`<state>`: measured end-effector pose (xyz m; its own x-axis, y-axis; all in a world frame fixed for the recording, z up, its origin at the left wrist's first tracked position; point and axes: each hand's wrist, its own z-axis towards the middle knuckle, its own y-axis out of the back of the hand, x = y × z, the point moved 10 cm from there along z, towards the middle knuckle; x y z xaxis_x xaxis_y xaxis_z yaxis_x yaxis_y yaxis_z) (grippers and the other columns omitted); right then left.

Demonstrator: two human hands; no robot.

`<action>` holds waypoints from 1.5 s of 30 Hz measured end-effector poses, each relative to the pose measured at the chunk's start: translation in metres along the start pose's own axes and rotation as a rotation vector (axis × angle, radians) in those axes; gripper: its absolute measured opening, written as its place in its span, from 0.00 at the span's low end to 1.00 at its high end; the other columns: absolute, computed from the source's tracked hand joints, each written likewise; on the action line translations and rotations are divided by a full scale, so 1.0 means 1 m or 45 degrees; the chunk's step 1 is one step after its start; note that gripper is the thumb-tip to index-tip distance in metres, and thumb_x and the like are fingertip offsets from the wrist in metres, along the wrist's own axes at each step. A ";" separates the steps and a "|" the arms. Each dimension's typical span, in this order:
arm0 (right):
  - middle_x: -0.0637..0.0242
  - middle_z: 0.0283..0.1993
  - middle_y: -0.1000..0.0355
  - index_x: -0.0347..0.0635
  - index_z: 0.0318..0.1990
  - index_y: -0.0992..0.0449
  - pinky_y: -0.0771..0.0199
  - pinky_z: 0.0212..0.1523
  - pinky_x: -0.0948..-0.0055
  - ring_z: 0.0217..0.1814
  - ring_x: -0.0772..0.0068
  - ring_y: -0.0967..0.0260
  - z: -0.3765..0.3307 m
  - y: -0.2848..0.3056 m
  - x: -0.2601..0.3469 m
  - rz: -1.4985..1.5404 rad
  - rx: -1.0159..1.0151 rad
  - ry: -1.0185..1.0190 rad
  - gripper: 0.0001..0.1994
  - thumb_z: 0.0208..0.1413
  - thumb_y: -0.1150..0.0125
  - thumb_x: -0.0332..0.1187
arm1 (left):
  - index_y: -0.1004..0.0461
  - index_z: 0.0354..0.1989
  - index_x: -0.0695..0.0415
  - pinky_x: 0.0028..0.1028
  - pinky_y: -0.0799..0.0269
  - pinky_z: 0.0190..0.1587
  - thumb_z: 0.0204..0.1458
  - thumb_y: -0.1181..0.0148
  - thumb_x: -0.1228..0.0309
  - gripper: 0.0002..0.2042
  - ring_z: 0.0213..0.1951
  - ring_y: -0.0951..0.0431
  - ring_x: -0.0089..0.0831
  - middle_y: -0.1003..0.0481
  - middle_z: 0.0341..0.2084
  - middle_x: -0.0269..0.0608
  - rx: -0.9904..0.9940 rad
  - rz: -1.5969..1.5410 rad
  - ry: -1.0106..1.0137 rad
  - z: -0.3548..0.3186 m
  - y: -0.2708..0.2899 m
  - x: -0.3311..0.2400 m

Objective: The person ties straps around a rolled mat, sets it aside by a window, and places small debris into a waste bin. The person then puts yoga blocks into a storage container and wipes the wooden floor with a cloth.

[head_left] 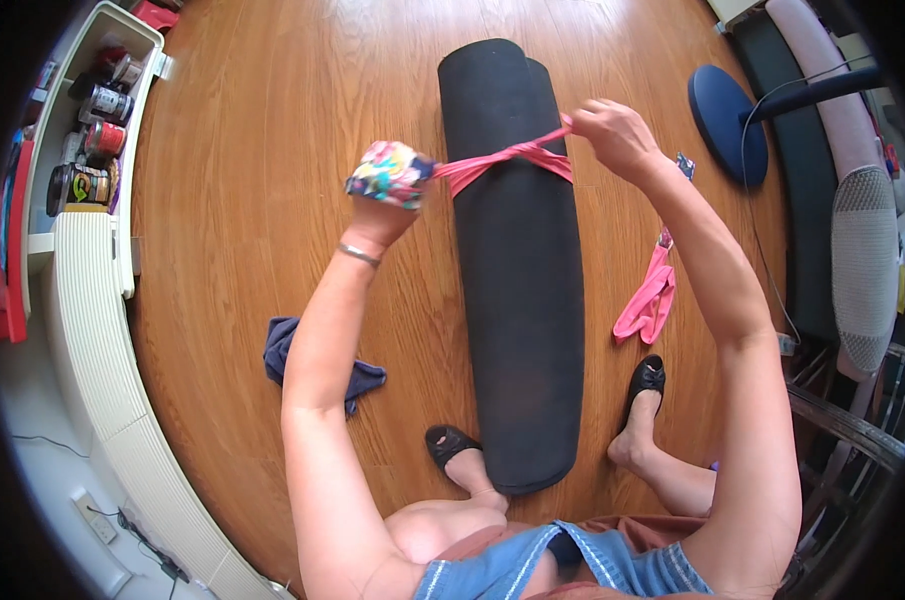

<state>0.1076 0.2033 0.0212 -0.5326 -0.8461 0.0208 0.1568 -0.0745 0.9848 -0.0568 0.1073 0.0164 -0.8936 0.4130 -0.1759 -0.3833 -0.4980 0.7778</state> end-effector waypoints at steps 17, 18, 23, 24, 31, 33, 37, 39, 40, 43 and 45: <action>0.58 0.17 0.35 0.32 0.22 0.31 0.35 0.27 0.67 0.23 0.66 0.34 0.021 0.007 0.029 0.672 0.819 -0.611 0.15 0.47 0.48 0.38 | 0.34 0.37 0.61 0.18 0.35 0.36 0.39 0.38 0.70 0.17 0.29 0.34 0.17 0.32 0.27 0.34 0.352 -1.974 0.859 0.026 -0.116 -0.016; 0.59 0.17 0.35 0.32 0.23 0.31 0.35 0.27 0.69 0.23 0.68 0.34 0.034 0.009 0.042 0.743 0.812 -0.532 0.15 0.47 0.49 0.38 | 0.34 0.37 0.62 0.18 0.36 0.36 0.39 0.37 0.70 0.17 0.31 0.33 0.17 0.31 0.27 0.34 0.377 -1.817 0.741 0.028 -0.115 -0.019; 0.65 0.29 0.31 0.33 0.32 0.29 0.36 0.37 0.77 0.33 0.77 0.37 0.072 0.000 0.079 1.475 0.727 -0.188 0.14 0.51 0.54 0.37 | 0.31 0.36 0.63 0.17 0.34 0.33 0.46 0.45 0.72 0.10 0.28 0.32 0.16 0.28 0.27 0.31 0.312 -1.723 0.695 0.031 -0.105 -0.023; 0.64 0.34 0.31 0.35 0.36 0.29 0.37 0.41 0.78 0.38 0.76 0.37 0.073 -0.003 0.062 1.606 0.634 -0.267 0.13 0.51 0.56 0.35 | 0.30 0.36 0.62 0.17 0.34 0.32 0.50 0.50 0.69 0.10 0.27 0.31 0.17 0.28 0.27 0.31 0.465 -1.601 0.791 0.021 -0.110 -0.021; 0.71 0.57 0.43 0.53 0.42 0.28 0.49 0.57 0.64 0.62 0.61 0.55 0.067 -0.047 0.059 0.571 0.452 0.188 0.18 0.39 0.46 0.24 | 0.32 0.39 0.61 0.19 0.31 0.30 0.54 0.57 0.64 0.13 0.30 0.28 0.22 0.28 0.28 0.38 0.422 -1.656 0.739 0.010 -0.112 -0.007; 0.71 0.56 0.42 0.50 0.33 0.25 0.47 0.56 0.65 0.62 0.62 0.54 0.059 -0.049 0.045 0.152 0.540 0.216 0.11 0.38 0.44 0.27 | 0.35 0.36 0.60 0.20 0.31 0.26 0.55 0.60 0.62 0.13 0.29 0.28 0.22 0.30 0.26 0.37 0.346 -1.958 0.902 0.006 -0.115 -0.007; 0.62 0.41 0.34 0.38 0.21 0.32 0.42 0.50 0.69 0.51 0.61 0.41 0.056 -0.013 0.027 0.380 0.159 0.249 0.02 0.34 0.47 0.24 | 0.38 0.34 0.59 0.20 0.32 0.22 0.55 0.62 0.60 0.14 0.24 0.29 0.21 0.33 0.22 0.35 0.402 -1.754 0.863 0.012 -0.113 -0.001; 0.60 0.27 0.34 0.36 0.17 0.39 0.36 0.38 0.70 0.35 0.62 0.36 0.048 0.010 0.031 0.471 0.044 0.275 0.05 0.32 0.49 0.23 | 0.39 0.31 0.57 0.20 0.33 0.20 0.55 0.63 0.58 0.14 0.19 0.32 0.21 0.35 0.20 0.34 0.646 -1.590 0.896 0.014 -0.120 -0.006; 0.60 0.23 0.36 0.36 0.16 0.41 0.37 0.32 0.70 0.29 0.63 0.37 0.047 0.006 0.030 0.573 0.175 0.158 0.06 0.33 0.49 0.23 | 0.40 0.30 0.55 0.20 0.35 0.19 0.55 0.63 0.56 0.14 0.16 0.33 0.21 0.35 0.19 0.35 0.703 -1.585 0.860 0.017 -0.115 -0.011; 0.60 0.14 0.40 0.37 0.17 0.43 0.42 0.19 0.72 0.16 0.65 0.43 0.034 -0.004 0.025 0.793 0.269 0.009 0.07 0.35 0.49 0.22 | 0.38 0.29 0.54 0.20 0.36 0.16 0.55 0.63 0.55 0.15 0.14 0.35 0.20 0.36 0.13 0.33 1.011 -1.401 0.933 0.013 -0.121 -0.013; 0.60 0.15 0.40 0.37 0.19 0.42 0.40 0.19 0.72 0.16 0.65 0.42 0.026 -0.009 0.013 0.810 0.265 -0.096 0.07 0.39 0.49 0.23 | 0.37 0.28 0.55 0.20 0.36 0.16 0.54 0.63 0.54 0.16 0.14 0.34 0.20 0.35 0.12 0.33 0.993 -1.406 0.887 0.018 -0.119 -0.015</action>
<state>0.0777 0.2071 0.0171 -0.4471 -0.6520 0.6124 0.2998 0.5358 0.7893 0.0063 0.1740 -0.0630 -0.2652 -0.2448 -0.9326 -0.8972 0.4169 0.1457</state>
